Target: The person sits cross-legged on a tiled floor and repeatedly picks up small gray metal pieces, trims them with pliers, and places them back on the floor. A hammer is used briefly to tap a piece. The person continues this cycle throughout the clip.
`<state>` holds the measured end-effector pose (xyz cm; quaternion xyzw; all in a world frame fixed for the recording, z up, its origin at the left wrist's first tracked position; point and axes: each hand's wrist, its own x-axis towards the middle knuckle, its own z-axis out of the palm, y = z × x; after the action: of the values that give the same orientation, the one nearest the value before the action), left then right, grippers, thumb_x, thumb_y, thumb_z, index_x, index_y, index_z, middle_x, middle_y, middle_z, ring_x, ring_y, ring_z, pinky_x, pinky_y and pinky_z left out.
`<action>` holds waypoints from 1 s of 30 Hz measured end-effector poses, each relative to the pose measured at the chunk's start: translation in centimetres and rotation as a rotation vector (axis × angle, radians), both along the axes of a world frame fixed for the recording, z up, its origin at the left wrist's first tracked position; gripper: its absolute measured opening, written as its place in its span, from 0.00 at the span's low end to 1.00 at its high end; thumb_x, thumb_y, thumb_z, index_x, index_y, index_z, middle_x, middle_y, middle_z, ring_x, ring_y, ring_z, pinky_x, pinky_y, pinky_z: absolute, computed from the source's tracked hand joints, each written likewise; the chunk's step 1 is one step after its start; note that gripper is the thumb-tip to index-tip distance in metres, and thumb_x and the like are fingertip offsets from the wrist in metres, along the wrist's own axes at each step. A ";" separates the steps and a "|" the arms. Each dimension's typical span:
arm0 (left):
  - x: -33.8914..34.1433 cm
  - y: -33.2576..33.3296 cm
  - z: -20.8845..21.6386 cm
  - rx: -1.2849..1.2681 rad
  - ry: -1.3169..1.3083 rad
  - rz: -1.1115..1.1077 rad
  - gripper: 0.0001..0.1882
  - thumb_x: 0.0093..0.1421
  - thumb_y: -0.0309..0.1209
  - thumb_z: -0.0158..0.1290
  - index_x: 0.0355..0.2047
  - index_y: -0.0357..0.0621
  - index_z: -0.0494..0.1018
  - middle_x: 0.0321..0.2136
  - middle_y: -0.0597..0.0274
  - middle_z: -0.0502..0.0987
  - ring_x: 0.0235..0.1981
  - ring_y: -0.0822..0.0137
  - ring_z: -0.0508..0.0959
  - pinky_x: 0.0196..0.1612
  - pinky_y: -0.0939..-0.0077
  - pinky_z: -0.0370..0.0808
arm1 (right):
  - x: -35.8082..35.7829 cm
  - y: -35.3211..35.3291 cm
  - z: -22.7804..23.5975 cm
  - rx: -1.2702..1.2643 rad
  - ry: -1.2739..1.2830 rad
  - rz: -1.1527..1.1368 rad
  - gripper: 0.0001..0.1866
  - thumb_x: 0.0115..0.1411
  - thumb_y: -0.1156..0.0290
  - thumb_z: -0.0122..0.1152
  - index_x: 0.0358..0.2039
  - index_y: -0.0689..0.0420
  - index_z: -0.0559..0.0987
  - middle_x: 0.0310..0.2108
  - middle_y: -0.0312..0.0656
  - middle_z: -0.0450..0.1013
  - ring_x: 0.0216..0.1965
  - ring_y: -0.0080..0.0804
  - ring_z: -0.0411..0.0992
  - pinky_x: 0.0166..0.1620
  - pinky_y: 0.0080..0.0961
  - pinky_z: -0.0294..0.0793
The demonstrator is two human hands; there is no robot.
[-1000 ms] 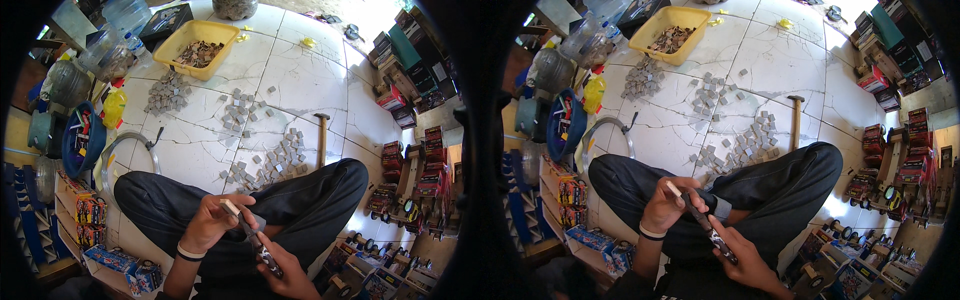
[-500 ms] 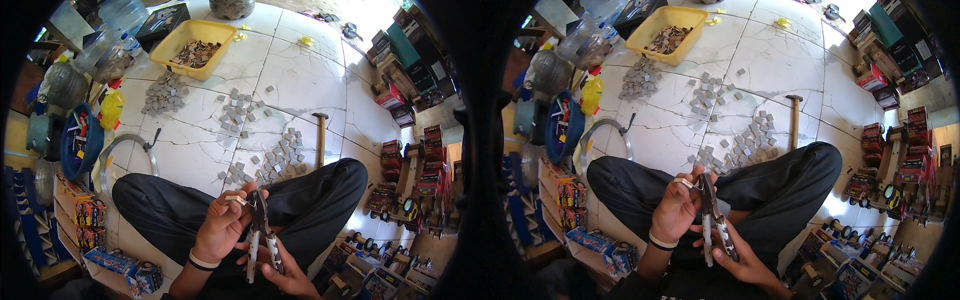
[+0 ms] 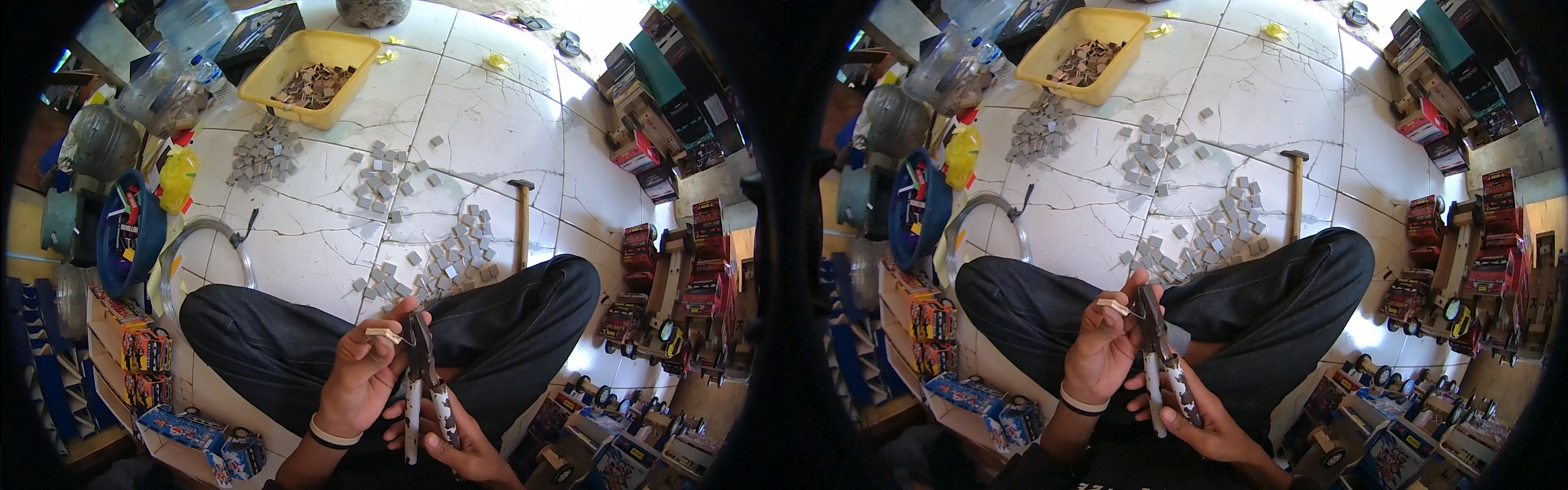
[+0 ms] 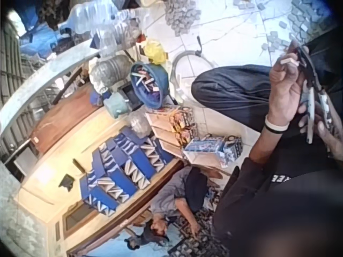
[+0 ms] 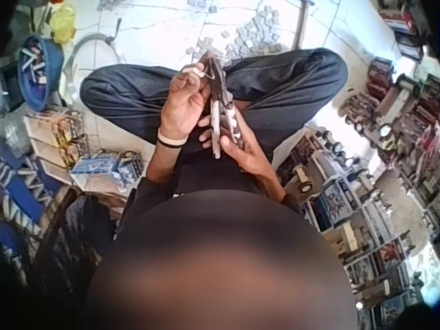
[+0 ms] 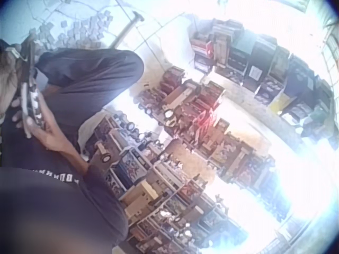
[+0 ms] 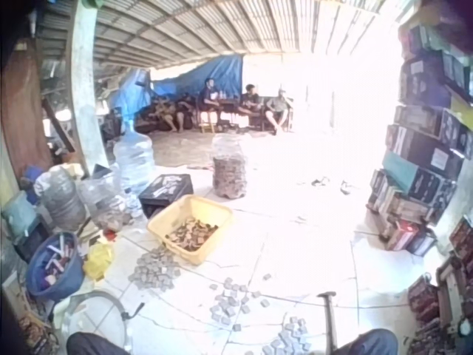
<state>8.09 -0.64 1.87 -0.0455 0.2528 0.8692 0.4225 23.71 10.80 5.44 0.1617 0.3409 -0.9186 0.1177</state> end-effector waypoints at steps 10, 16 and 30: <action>0.3 -0.1 -0.1 0.017 0.006 0.012 0.15 0.66 0.30 0.60 0.51 0.38 0.76 0.69 0.49 0.64 0.69 0.48 0.66 0.71 0.53 0.69 | 0.2 0.1 -0.1 0.011 -0.008 0.027 0.41 0.74 0.69 0.51 0.77 0.57 0.40 0.63 0.57 0.64 0.57 0.39 0.72 0.60 0.39 0.74; 0.3 -0.3 0.1 0.020 0.001 0.010 0.16 0.66 0.30 0.60 0.52 0.38 0.75 0.69 0.49 0.64 0.70 0.48 0.66 0.71 0.53 0.70 | 0.1 0.0 -0.2 -0.020 0.019 0.022 0.41 0.74 0.69 0.51 0.77 0.57 0.39 0.65 0.58 0.62 0.58 0.41 0.72 0.60 0.41 0.74; 0.5 -0.5 0.0 0.033 -0.010 0.021 0.15 0.67 0.30 0.59 0.51 0.38 0.74 0.70 0.48 0.62 0.71 0.48 0.64 0.72 0.52 0.67 | 0.1 0.1 0.1 -0.012 0.010 0.043 0.42 0.74 0.69 0.52 0.78 0.56 0.38 0.62 0.55 0.64 0.59 0.40 0.71 0.61 0.40 0.73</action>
<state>8.62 -1.12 1.92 -0.0456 0.2358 0.8775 0.4152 23.83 10.90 5.53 0.1490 0.3395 -0.9186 0.1367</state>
